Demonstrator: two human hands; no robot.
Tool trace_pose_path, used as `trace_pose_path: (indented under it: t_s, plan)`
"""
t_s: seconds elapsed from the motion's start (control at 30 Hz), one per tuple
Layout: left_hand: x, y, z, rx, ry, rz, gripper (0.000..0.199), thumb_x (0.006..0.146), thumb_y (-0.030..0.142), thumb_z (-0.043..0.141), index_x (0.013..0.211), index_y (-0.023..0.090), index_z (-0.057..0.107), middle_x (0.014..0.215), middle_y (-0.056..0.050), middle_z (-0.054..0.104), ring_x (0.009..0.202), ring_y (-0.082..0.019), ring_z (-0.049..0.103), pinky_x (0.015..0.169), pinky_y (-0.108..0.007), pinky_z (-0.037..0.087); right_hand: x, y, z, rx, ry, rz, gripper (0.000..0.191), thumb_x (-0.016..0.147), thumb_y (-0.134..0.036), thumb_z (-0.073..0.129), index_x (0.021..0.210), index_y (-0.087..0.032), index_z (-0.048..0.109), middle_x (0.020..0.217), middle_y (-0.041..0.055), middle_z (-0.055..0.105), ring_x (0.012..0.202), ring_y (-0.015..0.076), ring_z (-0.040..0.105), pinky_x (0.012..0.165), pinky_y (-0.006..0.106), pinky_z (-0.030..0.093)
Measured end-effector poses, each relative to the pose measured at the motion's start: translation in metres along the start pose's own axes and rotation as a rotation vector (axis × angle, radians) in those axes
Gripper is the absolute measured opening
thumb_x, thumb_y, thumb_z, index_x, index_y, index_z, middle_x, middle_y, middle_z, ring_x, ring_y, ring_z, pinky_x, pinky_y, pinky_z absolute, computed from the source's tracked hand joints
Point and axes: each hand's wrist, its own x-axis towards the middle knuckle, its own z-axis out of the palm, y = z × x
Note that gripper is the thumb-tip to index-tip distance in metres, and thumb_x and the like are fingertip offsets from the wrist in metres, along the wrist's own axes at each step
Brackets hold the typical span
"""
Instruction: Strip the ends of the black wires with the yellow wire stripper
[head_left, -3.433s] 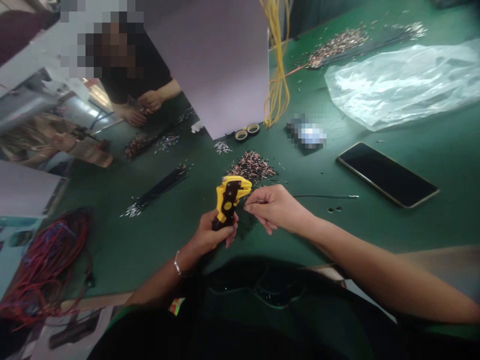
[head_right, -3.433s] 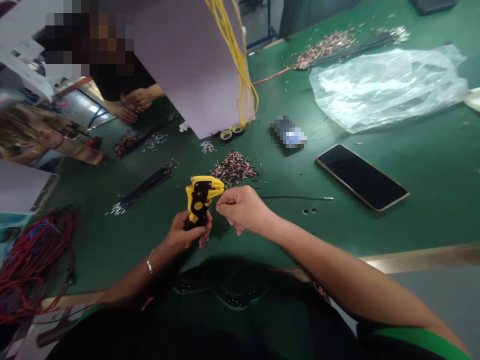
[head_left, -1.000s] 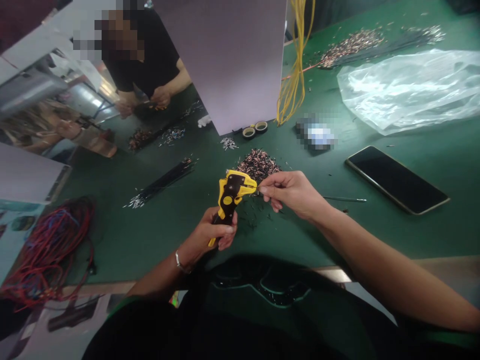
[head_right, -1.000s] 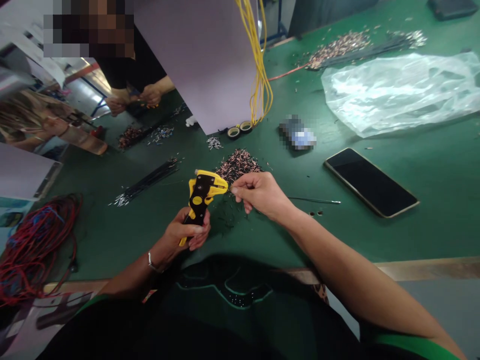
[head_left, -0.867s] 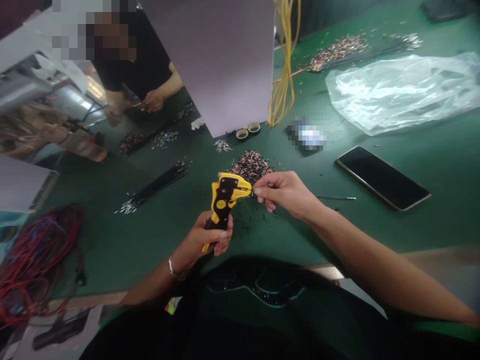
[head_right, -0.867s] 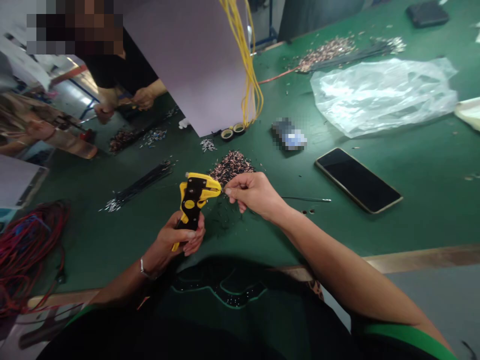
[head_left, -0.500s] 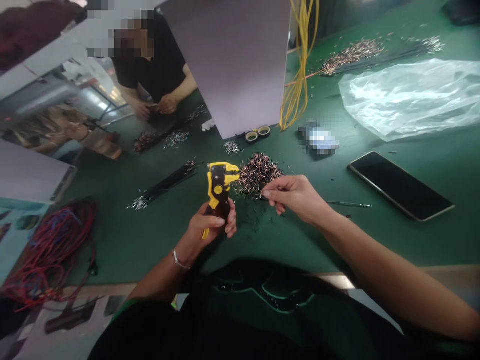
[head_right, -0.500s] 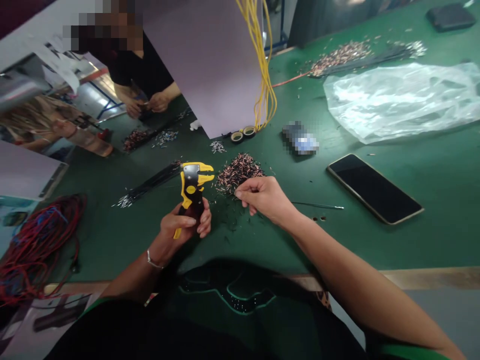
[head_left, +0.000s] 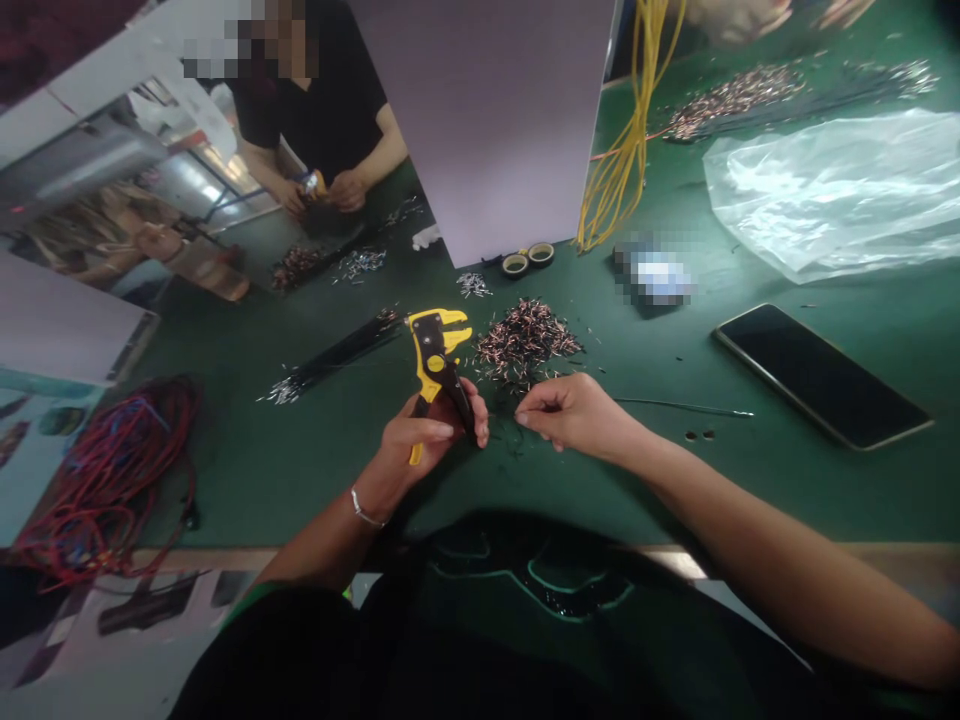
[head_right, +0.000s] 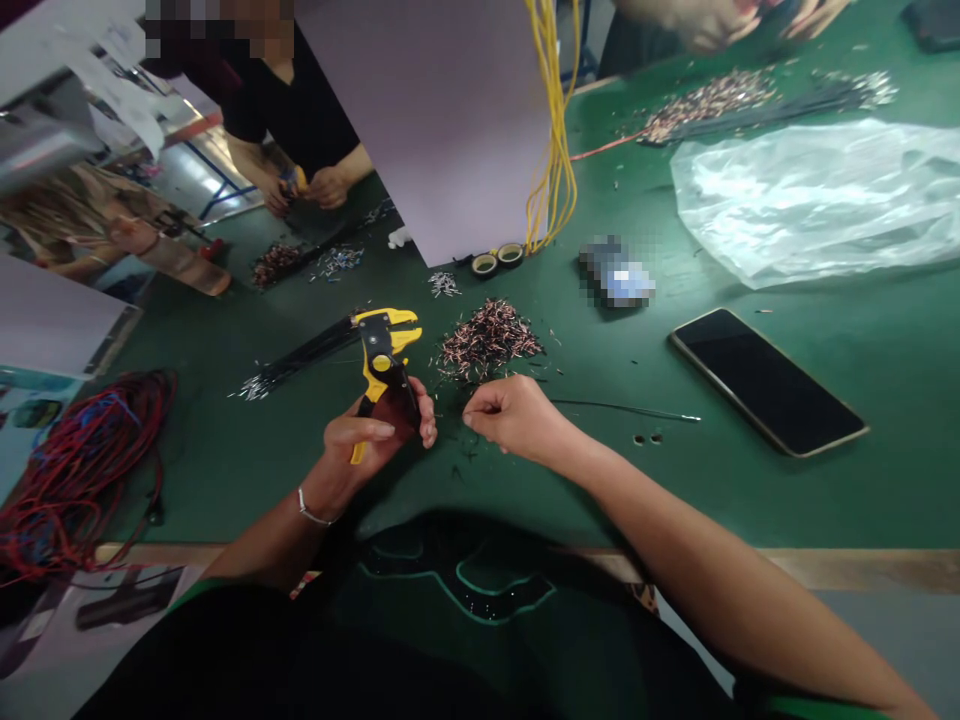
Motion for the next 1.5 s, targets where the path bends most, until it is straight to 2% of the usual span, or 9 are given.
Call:
trace_pose_path:
  t_s: [0.23,0.47,0.6,0.73,0.9,1.07,1.3,1.5]
  plan:
    - [0.000,-0.003,-0.003,0.014,-0.010,-0.013,0.045,0.061,0.013,0.062,0.106,0.011,0.063,0.090,-0.009,0.065,0.077,-0.023,0.064,0.072,-0.039,0.053,-0.002,-0.003,-0.002,0.029,-0.022,0.019,0.008,0.070,-0.021,0.066,0.064,-0.016,0.068,0.048,-0.0047,0.053,0.036,0.0058,0.045,0.037,0.020,0.039]
    - [0.003,-0.009,-0.005,0.072,-0.061,-0.011,0.044,0.061,0.012,0.069,0.105,0.012,0.064,0.083,-0.006,0.066,0.071,-0.020,0.063,0.066,-0.036,0.053,-0.002,-0.004,-0.008,0.103,0.017,-0.022,0.012,0.069,-0.026,0.069,0.063,-0.016,0.066,0.046,-0.0044,0.053,0.035,0.0063,0.046,0.038,0.021,0.036]
    - [0.004,-0.007,-0.007,0.078,-0.055,0.035,0.048,0.060,0.012,0.069,0.108,0.013,0.065,0.096,-0.010,0.068,0.075,-0.020,0.063,0.067,-0.035,0.053,-0.002,-0.006,-0.010,0.130,0.078,-0.019,0.014,0.069,-0.028,0.071,0.065,-0.016,0.067,0.042,-0.0048,0.052,0.035,0.0066,0.045,0.038,0.022,0.034]
    - [0.003,-0.005,-0.010,0.120,-0.121,0.029,0.056,0.060,0.013,0.069,0.116,0.013,0.063,0.119,-0.016,0.067,0.076,-0.020,0.064,0.073,-0.039,0.052,-0.003,-0.008,-0.008,0.196,0.154,-0.035,0.017,0.069,-0.032,0.073,0.066,-0.015,0.068,0.039,-0.0052,0.051,0.033,0.0065,0.044,0.037,0.022,0.033]
    - [0.003,-0.011,-0.015,0.123,-0.193,-0.019,0.063,0.060,0.018,0.075,0.122,0.014,0.062,0.120,-0.018,0.068,0.082,-0.023,0.064,0.075,-0.040,0.051,-0.006,-0.011,-0.007,0.275,0.226,-0.040,0.018,0.071,-0.033,0.072,0.069,-0.015,0.069,0.038,-0.0062,0.051,0.030,0.0059,0.043,0.033,0.021,0.034]
    - [0.004,-0.017,-0.018,0.126,-0.207,-0.034,0.067,0.058,0.022,0.080,0.123,0.014,0.061,0.113,-0.017,0.069,0.082,-0.024,0.064,0.076,-0.041,0.051,-0.007,-0.010,-0.006,0.325,0.192,0.003,0.015,0.074,-0.030,0.071,0.071,-0.016,0.068,0.038,-0.0062,0.052,0.026,0.0062,0.042,0.028,0.019,0.031]
    - [0.001,-0.017,-0.009,0.180,-0.211,-0.034,0.065,0.062,0.024,0.081,0.122,0.013,0.061,0.103,-0.014,0.069,0.083,-0.025,0.064,0.081,-0.041,0.048,-0.013,-0.019,0.002,0.386,0.142,0.024,0.015,0.076,-0.029,0.068,0.068,-0.017,0.064,0.039,-0.0067,0.053,0.025,0.0066,0.043,0.028,0.020,0.039]
    - [-0.002,-0.016,-0.003,0.266,-0.202,-0.033,0.060,0.064,0.023,0.081,0.120,0.015,0.062,0.104,-0.013,0.068,0.089,-0.025,0.063,0.083,-0.041,0.047,-0.018,-0.024,0.010,0.302,0.112,0.036,0.014,0.079,-0.024,0.063,0.067,-0.017,0.061,0.041,-0.0071,0.054,0.027,0.0054,0.045,0.030,0.018,0.039]
